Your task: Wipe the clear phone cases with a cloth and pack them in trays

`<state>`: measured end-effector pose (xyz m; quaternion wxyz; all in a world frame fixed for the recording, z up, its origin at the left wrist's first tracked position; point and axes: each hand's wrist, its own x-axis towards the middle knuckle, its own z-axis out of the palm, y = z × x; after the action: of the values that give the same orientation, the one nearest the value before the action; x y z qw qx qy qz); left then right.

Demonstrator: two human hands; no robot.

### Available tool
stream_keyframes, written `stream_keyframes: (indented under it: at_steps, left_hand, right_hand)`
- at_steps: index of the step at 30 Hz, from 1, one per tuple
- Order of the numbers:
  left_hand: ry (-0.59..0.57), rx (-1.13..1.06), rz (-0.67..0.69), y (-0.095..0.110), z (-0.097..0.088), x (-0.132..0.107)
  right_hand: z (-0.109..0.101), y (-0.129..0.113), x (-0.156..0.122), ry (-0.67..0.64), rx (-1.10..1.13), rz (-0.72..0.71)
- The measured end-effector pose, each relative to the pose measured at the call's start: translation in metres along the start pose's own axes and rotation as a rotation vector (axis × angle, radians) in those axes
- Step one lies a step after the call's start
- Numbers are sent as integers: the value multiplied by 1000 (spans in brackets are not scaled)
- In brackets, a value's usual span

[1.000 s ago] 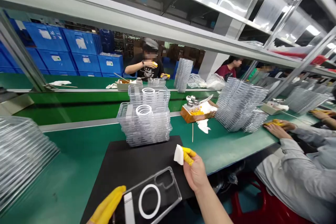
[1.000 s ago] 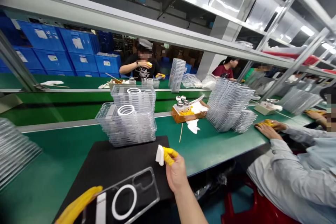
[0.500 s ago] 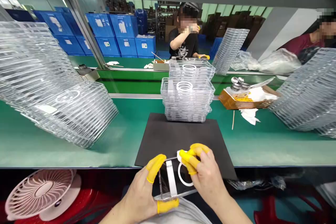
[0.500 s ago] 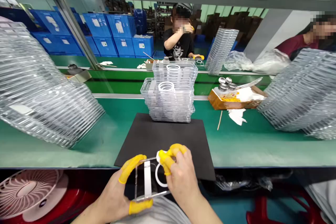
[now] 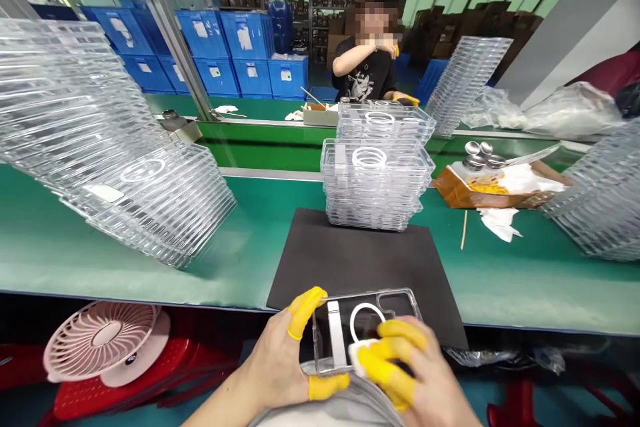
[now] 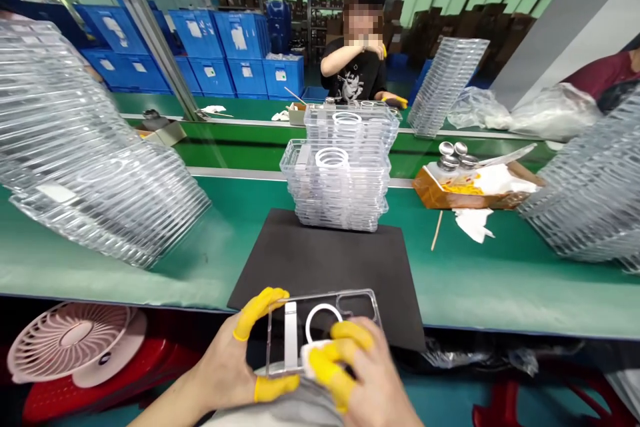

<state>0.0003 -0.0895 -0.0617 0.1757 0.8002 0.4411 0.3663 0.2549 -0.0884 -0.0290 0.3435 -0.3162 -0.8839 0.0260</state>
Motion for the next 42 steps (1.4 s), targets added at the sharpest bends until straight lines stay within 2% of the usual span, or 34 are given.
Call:
stream_keyframes:
  at_steps: [3, 5, 7, 12, 15, 20, 26, 30, 33, 35, 39, 42]
  left_hand:
    - [13, -12, 21, 0, 0, 2]
    - [23, -5, 36, -1, 1, 3]
    - [38, -8, 59, -3, 3, 3]
    - [74, -51, 90, -4, 7, 4]
    - [78, -70, 64, 0, 6, 8]
    - [50, -74, 100, 5, -1, 15]
    - [38, -106, 63, 4, -2, 15]
    - [28, -160, 27, 3, -1, 14]
    - [27, -178, 5, 1, 0, 14]
    - [30, -184, 8, 1, 1, 13]
    - [49, -174, 18, 4, 2, 1]
    - [45, -166, -10, 6, 1, -10]
  right_hand:
    - [-12, 17, -38, 77, -110, 119]
    - [-10, 24, -41, 93, -137, 145]
    - [2, 22, -21, 114, -122, 134]
    - [35, -3, 59, 126, -13, 93]
    - [39, -17, 74, 74, 99, 24]
    - [28, -28, 60, -34, 225, -171]
    - [18, -21, 36, -43, 192, -184]
    - [2, 7, -14, -24, 13, -85]
    - [-15, 35, -52, 36, -134, 2]
    - [-24, 50, -68, 80, -172, 62]
    - [-32, 61, -72, 153, -168, 177]
    - [-29, 49, -50, 293, -144, 336]
